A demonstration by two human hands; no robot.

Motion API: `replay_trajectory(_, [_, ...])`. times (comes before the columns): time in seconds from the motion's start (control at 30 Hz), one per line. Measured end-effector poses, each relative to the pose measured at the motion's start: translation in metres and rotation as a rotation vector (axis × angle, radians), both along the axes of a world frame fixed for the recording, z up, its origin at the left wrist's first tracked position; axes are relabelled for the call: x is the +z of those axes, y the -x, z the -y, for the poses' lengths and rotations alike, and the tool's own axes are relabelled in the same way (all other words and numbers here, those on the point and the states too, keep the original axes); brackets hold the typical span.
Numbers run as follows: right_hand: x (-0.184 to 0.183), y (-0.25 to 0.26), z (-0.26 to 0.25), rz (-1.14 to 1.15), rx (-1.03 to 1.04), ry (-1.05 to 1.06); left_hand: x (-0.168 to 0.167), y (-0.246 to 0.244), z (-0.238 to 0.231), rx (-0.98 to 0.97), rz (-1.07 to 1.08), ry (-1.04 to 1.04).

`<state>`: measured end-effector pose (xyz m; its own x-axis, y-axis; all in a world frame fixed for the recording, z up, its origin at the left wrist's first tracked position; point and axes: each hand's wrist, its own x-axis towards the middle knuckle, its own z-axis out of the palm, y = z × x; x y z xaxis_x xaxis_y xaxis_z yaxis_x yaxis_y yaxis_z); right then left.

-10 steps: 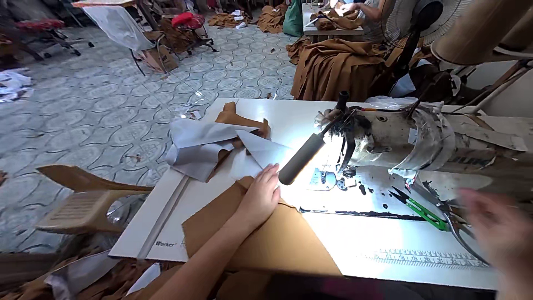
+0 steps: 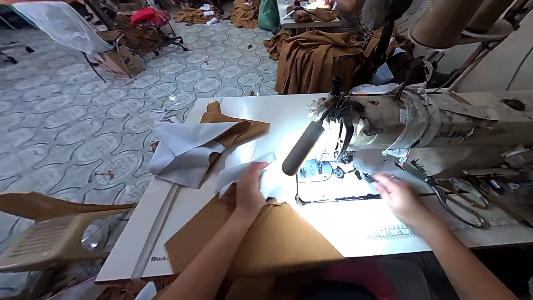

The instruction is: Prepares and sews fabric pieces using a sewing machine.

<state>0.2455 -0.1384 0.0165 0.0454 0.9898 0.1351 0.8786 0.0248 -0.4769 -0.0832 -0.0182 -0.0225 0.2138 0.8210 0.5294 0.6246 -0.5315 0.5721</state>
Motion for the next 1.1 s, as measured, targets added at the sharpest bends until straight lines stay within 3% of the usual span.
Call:
replay_trajectory(0.07, [0.012,0.036,-0.005,0.013,0.155,0.304,-0.005,0.010,0.008,0.002,0.111,-0.104])
replay_trajectory(0.13, [0.032,0.072,-0.024,0.149,0.256,0.476,-0.007,0.010,0.007,0.001,0.117,-0.156])
replay_trajectory(0.23, [0.061,0.112,-0.055,0.310,0.309,0.548,-0.009,0.010,0.003,0.009,0.107,-0.197])
replay_trajectory(0.37, [0.035,0.132,-0.078,0.337,0.437,0.540,-0.008,0.012,0.003,0.018,0.111,-0.230])
replay_trajectory(0.47, [0.031,0.096,-0.070,0.225,0.283,0.516,-0.006,0.018,-0.004,0.031,0.054,-0.141])
replay_trajectory(0.53, [0.028,0.054,-0.059,0.195,0.049,0.491,-0.004,0.028,-0.002,-0.101,-0.093,0.099])
replay_trajectory(0.6, [0.024,0.019,-0.040,0.292,-0.064,0.381,-0.002,0.025,0.013,-0.348,-0.260,0.276])
replay_trajectory(0.7, [-0.006,0.021,0.007,0.177,0.111,-0.293,0.006,-0.020,0.056,-0.755,-0.305,0.341])
replay_trajectory(0.73, [-0.019,0.038,0.019,0.114,0.219,-0.456,0.005,-0.034,0.067,-0.787,-0.259,0.301])
replay_trajectory(0.77, [-0.029,0.055,0.027,0.040,0.353,-0.489,0.004,-0.044,0.075,-0.737,-0.178,0.197])
replay_trajectory(0.83, [-0.042,0.062,0.029,0.067,0.528,-0.376,0.012,-0.043,0.081,-0.594,-0.004,-0.004])
replay_trajectory(0.87, [-0.049,0.053,0.028,0.077,0.534,-0.323,0.023,-0.026,0.088,-0.643,0.064,0.075])
replay_trajectory(0.93, [-0.050,0.024,0.033,0.083,0.486,-0.250,0.037,0.025,0.107,-0.973,0.072,0.479])
replay_trajectory(0.97, [-0.048,0.009,0.037,0.078,0.468,-0.237,0.031,0.047,0.118,-1.083,0.040,0.717])
replay_trajectory(1.0, [-0.047,-0.001,0.040,0.068,0.452,-0.245,0.015,0.064,0.129,-1.067,-0.053,0.928])
replay_trajectory(1.03, [-0.048,-0.008,0.042,0.055,0.442,-0.257,-0.002,0.077,0.139,-0.897,-0.208,1.083])
replay_trajectory(1.1, [-0.051,-0.011,0.040,0.028,0.442,-0.278,-0.039,0.084,0.156,-0.326,-0.446,1.150])
